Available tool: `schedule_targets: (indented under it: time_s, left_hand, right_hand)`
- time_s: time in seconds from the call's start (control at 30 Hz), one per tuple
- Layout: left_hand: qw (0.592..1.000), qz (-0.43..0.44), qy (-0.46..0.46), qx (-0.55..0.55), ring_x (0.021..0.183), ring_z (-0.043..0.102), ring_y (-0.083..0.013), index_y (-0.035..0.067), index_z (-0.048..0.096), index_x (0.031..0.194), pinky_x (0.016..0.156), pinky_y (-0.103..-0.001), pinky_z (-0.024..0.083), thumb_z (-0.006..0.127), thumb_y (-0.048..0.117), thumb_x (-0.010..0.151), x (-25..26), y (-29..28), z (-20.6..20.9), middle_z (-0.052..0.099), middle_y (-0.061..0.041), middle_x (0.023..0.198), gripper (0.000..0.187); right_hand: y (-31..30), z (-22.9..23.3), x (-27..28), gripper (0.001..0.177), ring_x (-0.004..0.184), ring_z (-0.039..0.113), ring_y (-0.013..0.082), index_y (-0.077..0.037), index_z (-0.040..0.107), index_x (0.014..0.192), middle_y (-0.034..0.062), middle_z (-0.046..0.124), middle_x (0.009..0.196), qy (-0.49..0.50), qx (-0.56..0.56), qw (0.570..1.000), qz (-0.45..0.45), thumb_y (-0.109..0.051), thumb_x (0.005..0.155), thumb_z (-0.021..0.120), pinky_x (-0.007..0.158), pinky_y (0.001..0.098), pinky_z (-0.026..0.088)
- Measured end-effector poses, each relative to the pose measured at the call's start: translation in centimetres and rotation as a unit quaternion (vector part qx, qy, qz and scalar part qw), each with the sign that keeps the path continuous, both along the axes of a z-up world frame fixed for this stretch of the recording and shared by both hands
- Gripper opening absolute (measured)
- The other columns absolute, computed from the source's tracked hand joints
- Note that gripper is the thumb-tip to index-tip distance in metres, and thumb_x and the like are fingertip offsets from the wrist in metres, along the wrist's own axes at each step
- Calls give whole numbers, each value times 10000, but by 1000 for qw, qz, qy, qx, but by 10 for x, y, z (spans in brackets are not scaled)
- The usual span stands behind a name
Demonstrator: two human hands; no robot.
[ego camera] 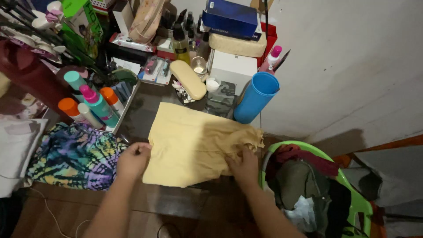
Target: Fold a white t-shirt, a yellow tank top, and a pair of dark green pants on a table.
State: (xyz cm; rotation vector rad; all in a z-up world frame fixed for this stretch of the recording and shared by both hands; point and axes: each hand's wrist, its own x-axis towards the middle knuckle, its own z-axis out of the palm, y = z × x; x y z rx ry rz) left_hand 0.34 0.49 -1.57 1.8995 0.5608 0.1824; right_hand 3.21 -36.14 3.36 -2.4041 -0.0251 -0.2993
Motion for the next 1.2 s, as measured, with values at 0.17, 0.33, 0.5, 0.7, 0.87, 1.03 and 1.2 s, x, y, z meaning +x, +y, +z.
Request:
schedule_targets:
  time_s: [0.17,0.33,0.5,0.7,0.87,1.03,1.2]
  left_hand:
    - [951,-6,85,-299,647,567,-136,57,728,1075,593,-317,479,681,236,922,8,-12,18,660,-15,783,240]
    - [940,-28,35,-337,665,490,-70,99,771,1076,611,-219,422,707,200,904,-22,-71,64,635,53,789,210]
    - [917,-53,52,-391,692,494,-69,142,780,1036,570,-232,367,680,238,917,-59,-104,118,601,64,765,183]
    - [934,-110,85,-330,710,492,-62,124,806,1010,616,-220,367,718,257,927,-74,-92,140,600,55,783,179]
    - [936,-87,32,-340,839,582,-126,99,729,1058,772,-264,471,595,205,969,-66,-92,116,665,13,881,193]
    - [867,-9,8,-498,981,673,-306,22,671,1158,873,-401,539,416,184,1025,-56,-76,128,742,-136,1048,330]
    - [718,75,-108,-684,1112,664,-338,8,487,1316,1012,-497,549,436,396,1023,-33,-40,62,604,-166,1282,488]
  right_hand:
    - [-22,-38,30,551,990,633,289,-87,673,1192,128,651,1065,21,82,996,37,-296,706,828,855,424,529]
    - [39,14,-4,318,1016,636,313,-131,760,958,118,706,1008,-168,-166,972,-3,-262,679,836,890,433,508]
    - [105,54,-43,371,898,699,138,-15,746,1098,80,773,985,154,283,932,166,-316,883,769,817,292,550]
    - [112,73,-74,298,827,673,134,-2,764,1076,82,756,928,182,358,910,100,-240,896,752,742,276,540]
    - [90,54,-58,286,815,675,187,19,760,1071,107,744,911,179,371,907,88,-224,929,706,752,315,549]
    - [55,65,-54,361,967,718,273,10,660,1212,125,742,1090,223,587,778,18,-235,962,574,870,417,584]
    - [13,101,-53,481,1138,672,329,-19,529,1355,169,664,1292,276,749,597,81,-282,953,544,979,483,548]
